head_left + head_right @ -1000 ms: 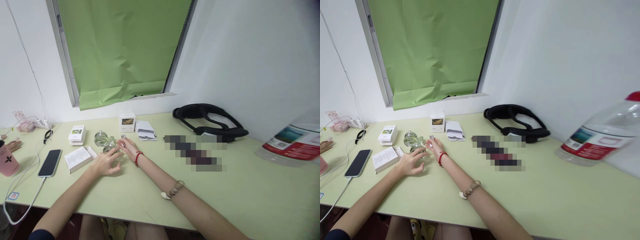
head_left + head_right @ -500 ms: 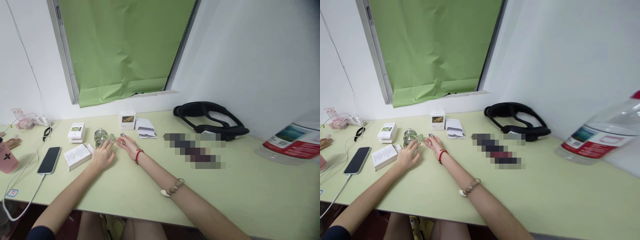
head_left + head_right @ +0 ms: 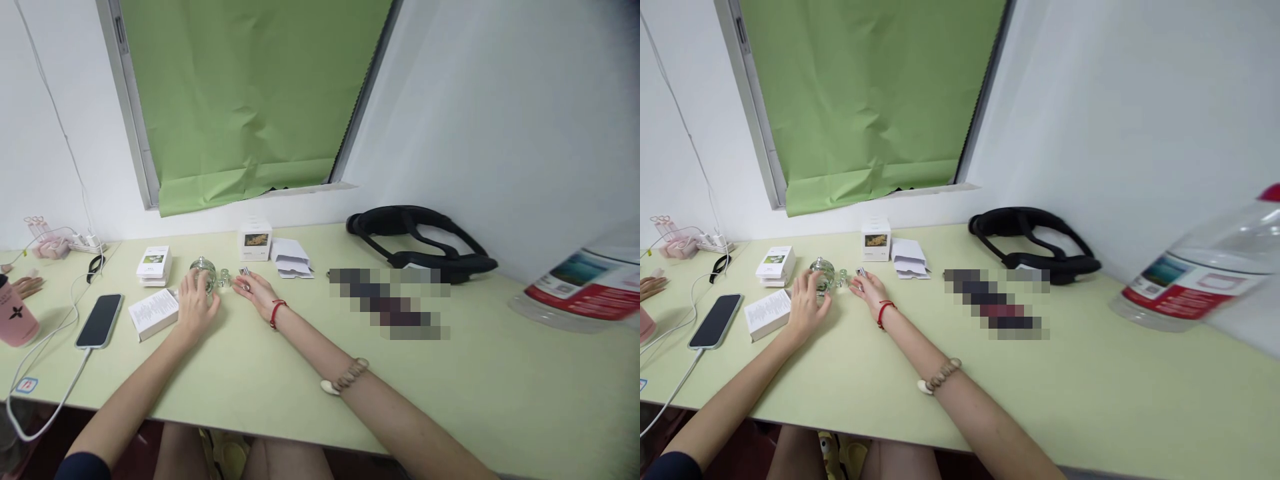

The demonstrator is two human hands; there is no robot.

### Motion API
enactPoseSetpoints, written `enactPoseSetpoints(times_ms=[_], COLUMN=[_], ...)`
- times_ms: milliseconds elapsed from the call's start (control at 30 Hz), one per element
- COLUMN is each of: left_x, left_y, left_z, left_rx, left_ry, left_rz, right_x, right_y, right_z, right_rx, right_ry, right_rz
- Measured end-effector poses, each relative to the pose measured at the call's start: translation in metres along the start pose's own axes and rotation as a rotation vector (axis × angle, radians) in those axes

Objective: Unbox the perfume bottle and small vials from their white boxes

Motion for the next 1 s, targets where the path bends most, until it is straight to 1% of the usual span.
enactPoseSetpoints(times_ms=[67,100,167,233,300,400,533,700,833,900,1000], left_x=[0.001,0.001,0.003,0.004,0.004,0.005,0.004,0.003,0.003,0.004,0.004], left_y=[0.004,0.003,-0.004,-0.013,-0.020,-0.024,-0.025,-0.023,-0.024,-0.024,-0.019], left_z=[0.007,0.011,0.017,0.021,0.021,0.020,0.019,0.015,0.015,0.015,0.013], left_rx=[0.044,0.063,0.094,0.116,0.125,0.131,0.137,0.144,0.140,0.142,0.143], left_ry=[0.051,0.071,0.104,0.116,0.106,0.095,0.087,0.044,0.050,0.060,0.063], left_rz=[-0.080,-0.089,-0.060,-0.008,0.039,0.085,0.121,0.121,0.128,0.120,0.072], right_x=[0.000,0.000,0.000,-0.001,-0.001,0.000,0.001,0.002,0.001,0.000,-0.001], right_y=[0.000,0.001,0.001,0.001,0.001,0.001,-0.001,-0.001,0.000,0.000,0.001], right_z=[0.000,0.000,0.000,0.000,-0.001,-0.001,0.001,0.001,0.000,0.000,-0.001], right_rx=[0.001,0.000,-0.002,-0.004,-0.005,-0.004,-0.004,-0.006,-0.001,-0.002,-0.012], right_ry=[0.004,0.003,0.003,0.002,0.003,0.002,0.003,0.000,0.003,0.005,0.010], right_rz=[-0.004,-0.007,-0.003,0.006,0.004,-0.006,-0.004,-0.001,-0.005,-0.005,-0.001])
Point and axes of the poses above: each hand's wrist, its own x-axis away from the middle knuckle, its own y-axis out of the back of the hand, z = x × y, the point moved 8 cm from there along -x, towards the middle knuckle, and after that the axes turned 6 degrees about z, right-handed, at the moved point
